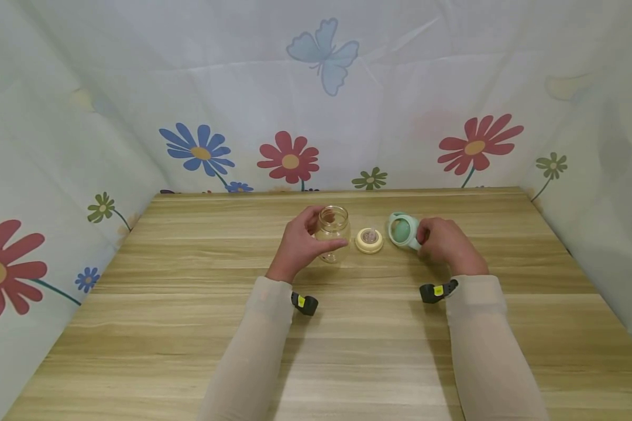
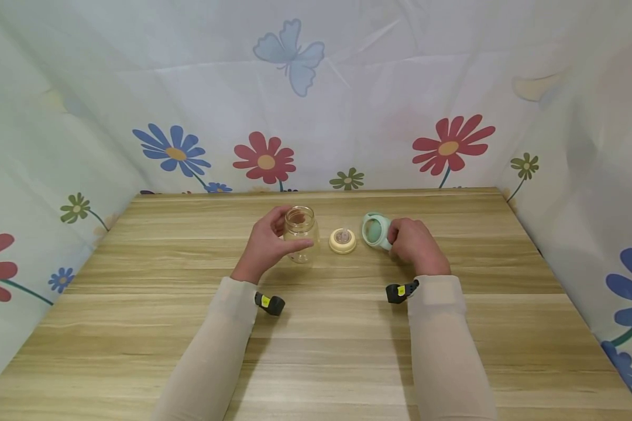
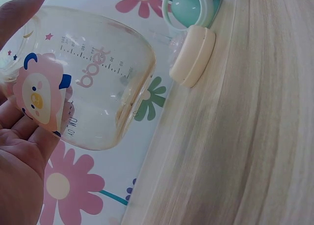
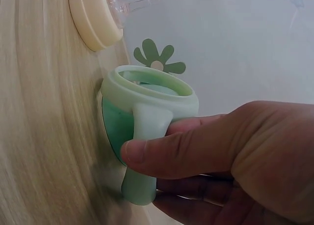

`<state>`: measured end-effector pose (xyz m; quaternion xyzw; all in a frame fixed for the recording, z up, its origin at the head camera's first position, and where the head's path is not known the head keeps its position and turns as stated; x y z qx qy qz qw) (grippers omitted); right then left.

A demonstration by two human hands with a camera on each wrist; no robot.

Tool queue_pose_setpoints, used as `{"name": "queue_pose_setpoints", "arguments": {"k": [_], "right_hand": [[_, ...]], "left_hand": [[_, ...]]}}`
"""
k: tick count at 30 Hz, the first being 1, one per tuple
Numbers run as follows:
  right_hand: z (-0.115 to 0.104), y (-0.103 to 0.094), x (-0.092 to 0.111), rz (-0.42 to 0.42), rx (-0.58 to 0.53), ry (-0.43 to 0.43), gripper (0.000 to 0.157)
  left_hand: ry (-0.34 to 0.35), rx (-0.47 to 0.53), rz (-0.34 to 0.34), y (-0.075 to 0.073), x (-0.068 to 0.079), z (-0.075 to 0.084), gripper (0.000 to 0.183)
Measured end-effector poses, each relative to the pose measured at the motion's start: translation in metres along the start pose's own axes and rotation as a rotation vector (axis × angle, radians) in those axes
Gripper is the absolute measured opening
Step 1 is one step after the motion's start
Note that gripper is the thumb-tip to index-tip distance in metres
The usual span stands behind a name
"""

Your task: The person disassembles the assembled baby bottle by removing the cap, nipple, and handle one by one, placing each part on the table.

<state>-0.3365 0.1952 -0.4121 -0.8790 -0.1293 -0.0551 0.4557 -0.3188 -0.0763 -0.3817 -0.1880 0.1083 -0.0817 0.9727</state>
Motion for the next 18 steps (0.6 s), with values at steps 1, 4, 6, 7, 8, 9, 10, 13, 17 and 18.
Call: {"name": "queue_pose_setpoints", "arguments": {"k": [1,4,6,7,8,9,10,13,17,18], "right_hand": [[0.001,0.0,0.0,0.001,0.001,-0.001,0.018],[0.002,0.0,-0.001,0.0,0.006,-0.005,0.017],[0.002,0.0,-0.002,0.001,0.009,-0.007,0.018],[0.002,0.001,-0.002,0.001,0.01,-0.006,0.018],[0.003,0.001,-0.002,0.001,0.01,-0.005,0.018],[0.003,0.001,-0.002,0.0,0.008,-0.004,0.018],[0.004,0.001,-0.002,0.0,0.007,-0.003,0.018],[0.004,0.001,-0.002,-0.001,0.005,0.002,0.018],[0.005,0.0,-0.002,0.003,0.008,0.001,0.018],[0.005,0.0,-0.002,0.006,0.011,-0.001,0.018]], "left_hand": [[-0.005,-0.001,-0.001,0.0,0.001,0.003,0.067],[-0.022,-0.002,-0.006,-0.001,0.004,0.009,0.066],[-0.021,-0.001,-0.007,-0.001,0.003,0.009,0.066],[-0.014,-0.002,-0.006,0.0,0.002,0.006,0.067],[-0.008,-0.001,-0.006,0.0,0.001,0.003,0.068],[0.001,-0.001,-0.004,0.0,0.0,0.001,0.069],[0.008,-0.001,-0.002,0.0,-0.001,-0.002,0.07],[0.024,-0.002,0.003,0.0,-0.003,-0.007,0.072],[0.019,-0.006,0.005,0.0,-0.003,-0.007,0.071],[0.018,-0.006,0.005,-0.001,-0.003,-0.007,0.071]]}}
Point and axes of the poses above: each hand's wrist, its own x-axis away from the middle knuckle, its own y-axis out of the palm, z = x × y, the point moved 9 cm from there along -x, towards the middle knuckle, and after that the axes turned 3 degrees about -x, right-handed, at the moved point
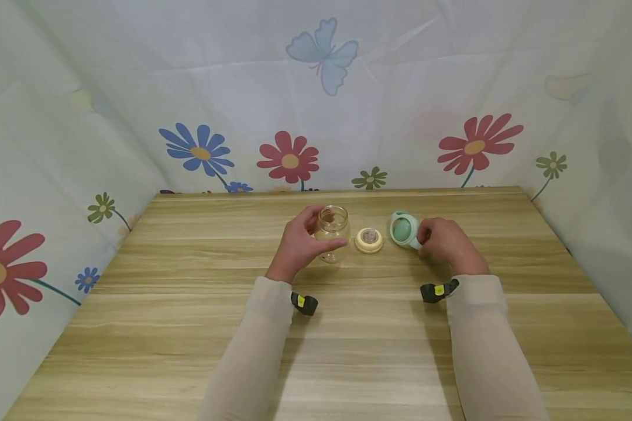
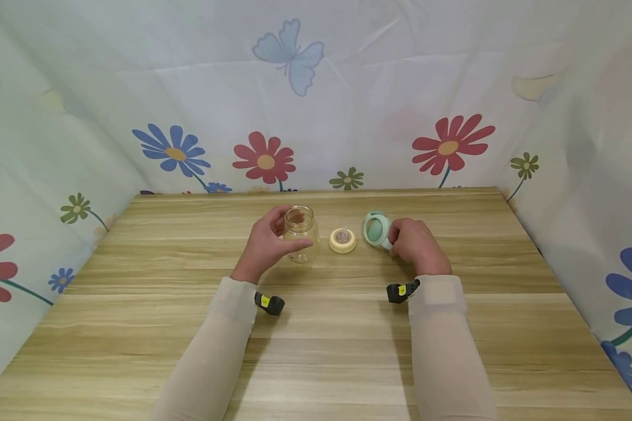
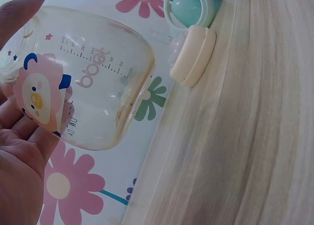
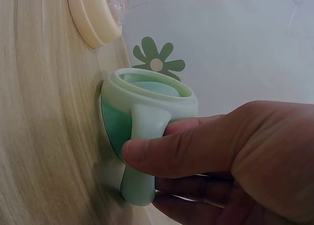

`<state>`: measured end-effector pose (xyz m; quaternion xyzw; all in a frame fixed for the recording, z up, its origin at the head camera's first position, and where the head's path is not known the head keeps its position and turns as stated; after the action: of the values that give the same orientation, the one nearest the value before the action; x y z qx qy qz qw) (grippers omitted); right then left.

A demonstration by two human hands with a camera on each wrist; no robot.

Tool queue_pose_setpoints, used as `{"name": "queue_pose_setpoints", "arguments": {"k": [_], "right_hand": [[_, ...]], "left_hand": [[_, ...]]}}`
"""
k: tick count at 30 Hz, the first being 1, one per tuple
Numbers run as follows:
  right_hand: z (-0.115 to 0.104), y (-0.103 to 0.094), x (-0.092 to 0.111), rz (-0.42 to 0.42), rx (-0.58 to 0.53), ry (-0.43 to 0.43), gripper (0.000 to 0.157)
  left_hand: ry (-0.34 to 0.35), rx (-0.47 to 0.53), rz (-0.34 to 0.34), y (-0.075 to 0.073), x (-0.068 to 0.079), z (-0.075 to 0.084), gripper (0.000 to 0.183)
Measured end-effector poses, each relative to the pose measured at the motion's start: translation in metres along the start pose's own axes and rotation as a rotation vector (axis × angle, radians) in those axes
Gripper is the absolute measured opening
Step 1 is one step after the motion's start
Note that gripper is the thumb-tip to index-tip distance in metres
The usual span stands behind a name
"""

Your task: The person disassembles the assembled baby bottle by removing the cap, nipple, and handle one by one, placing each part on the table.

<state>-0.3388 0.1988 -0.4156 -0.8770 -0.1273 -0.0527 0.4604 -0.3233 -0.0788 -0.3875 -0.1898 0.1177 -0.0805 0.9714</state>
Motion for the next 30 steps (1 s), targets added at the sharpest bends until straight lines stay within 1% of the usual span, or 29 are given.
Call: {"name": "queue_pose_setpoints", "arguments": {"k": [8,16,21,26,30], "right_hand": [[0.0011,-0.0004,-0.0002,0.001,0.0,-0.002,0.017],[0.0012,-0.0003,-0.0003,-0.001,-0.002,-0.004,0.016],[0.0023,0.0,-0.001,-0.004,-0.003,-0.005,0.016],[0.003,-0.0006,-0.0011,0.0,-0.008,-0.009,0.016],[0.003,-0.0006,-0.0005,0.003,-0.016,-0.009,0.017]], "left_hand": [[-0.006,-0.003,0.005,-0.0001,-0.0001,-0.0003,0.069],[0.014,0.01,0.015,-0.0009,-0.0006,0.0022,0.069],[0.005,0.005,0.02,-0.0018,-0.0004,0.0019,0.07],[0.0,0.001,0.035,-0.0034,-0.0012,0.0005,0.075],[0.002,-0.002,0.056,-0.0056,-0.0021,-0.0013,0.076]]}}
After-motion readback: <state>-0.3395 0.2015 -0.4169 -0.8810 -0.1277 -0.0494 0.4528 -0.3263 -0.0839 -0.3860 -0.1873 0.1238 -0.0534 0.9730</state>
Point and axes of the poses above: each hand's wrist, its own x-axis away from the middle knuckle, its own y-axis out of the palm, z = x × y, the point moved 9 cm from there along -x, towards the middle knuckle, and after that the axes turned 3 degrees about -x, right-handed, at the moved point
